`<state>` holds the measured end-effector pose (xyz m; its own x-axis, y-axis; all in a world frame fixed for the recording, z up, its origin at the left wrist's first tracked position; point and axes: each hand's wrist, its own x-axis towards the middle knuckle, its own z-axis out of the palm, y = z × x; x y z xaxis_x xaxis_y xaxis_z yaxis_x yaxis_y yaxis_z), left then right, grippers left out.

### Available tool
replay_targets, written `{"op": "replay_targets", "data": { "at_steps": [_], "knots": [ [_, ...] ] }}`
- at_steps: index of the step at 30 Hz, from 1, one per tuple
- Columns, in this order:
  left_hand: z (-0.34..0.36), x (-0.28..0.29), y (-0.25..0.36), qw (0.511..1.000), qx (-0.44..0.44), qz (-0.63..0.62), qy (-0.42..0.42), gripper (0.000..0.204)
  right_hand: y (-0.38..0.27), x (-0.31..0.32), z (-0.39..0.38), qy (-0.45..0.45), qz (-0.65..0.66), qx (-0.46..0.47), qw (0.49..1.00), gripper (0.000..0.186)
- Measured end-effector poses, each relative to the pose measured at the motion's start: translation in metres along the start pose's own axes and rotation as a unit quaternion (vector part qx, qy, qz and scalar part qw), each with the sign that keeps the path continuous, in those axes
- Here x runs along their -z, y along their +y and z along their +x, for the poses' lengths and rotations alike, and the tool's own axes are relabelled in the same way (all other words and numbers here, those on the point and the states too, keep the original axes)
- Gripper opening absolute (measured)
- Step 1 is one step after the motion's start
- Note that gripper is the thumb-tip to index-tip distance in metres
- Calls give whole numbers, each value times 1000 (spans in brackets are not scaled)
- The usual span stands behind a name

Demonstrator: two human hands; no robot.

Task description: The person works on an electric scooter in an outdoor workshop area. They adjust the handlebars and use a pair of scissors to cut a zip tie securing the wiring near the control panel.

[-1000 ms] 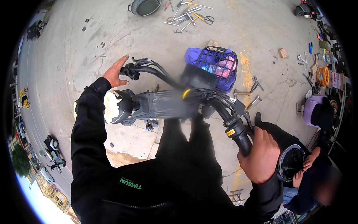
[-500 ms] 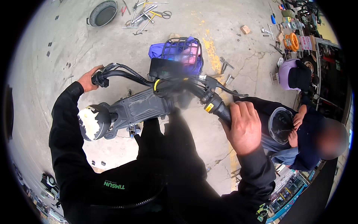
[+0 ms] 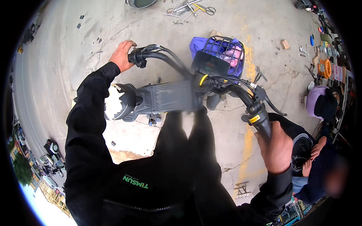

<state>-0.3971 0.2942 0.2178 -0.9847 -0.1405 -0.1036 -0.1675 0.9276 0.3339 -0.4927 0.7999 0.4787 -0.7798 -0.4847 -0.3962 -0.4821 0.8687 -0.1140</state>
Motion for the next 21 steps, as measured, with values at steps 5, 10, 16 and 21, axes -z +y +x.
{"op": "replay_targets", "data": {
  "at_steps": [5,10,16,21],
  "knots": [
    [-4,-9,0,999,23,33,-26,52,-4,16,8,-142,4,-38,989,36],
    [-9,-13,7,996,75,42,-23,50,11,16,30,-243,267,-150,920,34],
    [-86,-27,14,982,88,28,166,75,14,-1,26,-163,139,-117,970,33],
    [-316,-103,27,940,285,-111,153,67,10,-30,5,101,-249,21,963,35]
  ]
}}
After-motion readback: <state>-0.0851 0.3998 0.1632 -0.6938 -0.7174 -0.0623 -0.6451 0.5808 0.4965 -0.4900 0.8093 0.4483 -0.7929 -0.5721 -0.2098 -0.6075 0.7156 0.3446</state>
